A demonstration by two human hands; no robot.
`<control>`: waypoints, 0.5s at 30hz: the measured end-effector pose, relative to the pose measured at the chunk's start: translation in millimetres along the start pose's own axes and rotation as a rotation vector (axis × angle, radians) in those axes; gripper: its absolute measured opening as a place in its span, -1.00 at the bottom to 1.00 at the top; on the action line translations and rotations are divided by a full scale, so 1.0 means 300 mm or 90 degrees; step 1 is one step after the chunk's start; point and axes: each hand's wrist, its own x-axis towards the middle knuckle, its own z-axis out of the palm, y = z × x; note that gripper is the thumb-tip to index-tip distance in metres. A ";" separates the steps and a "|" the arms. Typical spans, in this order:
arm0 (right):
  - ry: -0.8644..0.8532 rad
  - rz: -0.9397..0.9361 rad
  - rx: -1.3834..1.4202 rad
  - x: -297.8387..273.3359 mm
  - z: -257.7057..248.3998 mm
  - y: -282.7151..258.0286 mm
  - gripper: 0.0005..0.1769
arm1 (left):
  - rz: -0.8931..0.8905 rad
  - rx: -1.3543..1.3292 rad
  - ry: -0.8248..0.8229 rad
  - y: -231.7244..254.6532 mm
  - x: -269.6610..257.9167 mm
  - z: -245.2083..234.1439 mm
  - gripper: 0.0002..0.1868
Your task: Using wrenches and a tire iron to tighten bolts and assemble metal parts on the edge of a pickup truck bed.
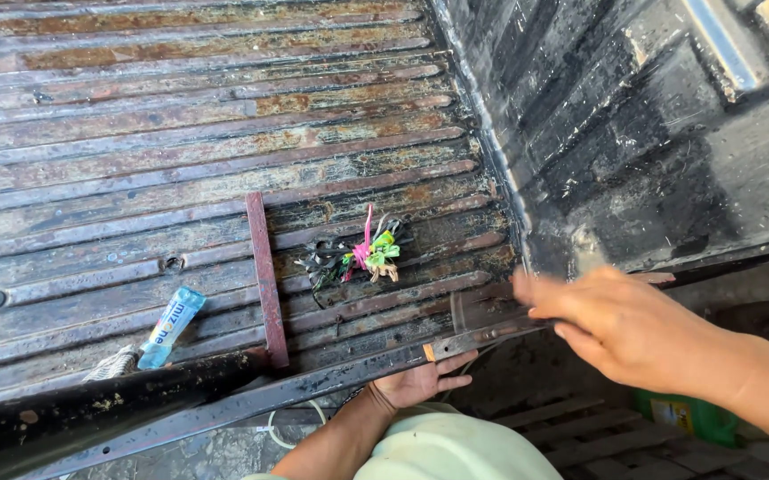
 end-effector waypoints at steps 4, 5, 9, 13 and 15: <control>0.130 -0.185 -0.158 0.042 -0.044 -0.081 -0.64 | 0.006 -0.029 -0.021 0.006 0.000 0.022 -0.09; -0.005 -0.089 -0.184 0.032 -0.037 -0.076 -0.64 | 0.009 -0.018 -0.015 0.008 0.000 0.024 -0.10; -0.148 0.054 -0.034 0.041 -0.065 -0.120 -0.63 | 0.012 -0.007 0.010 -0.002 -0.009 0.030 -0.13; -0.012 0.007 -0.071 0.004 -0.014 -0.091 -0.65 | 0.007 -0.005 0.007 -0.002 -0.011 0.028 -0.13; -0.016 0.050 -0.004 -0.004 -0.010 -0.086 -0.18 | 0.010 0.006 -0.001 0.003 -0.008 0.036 -0.12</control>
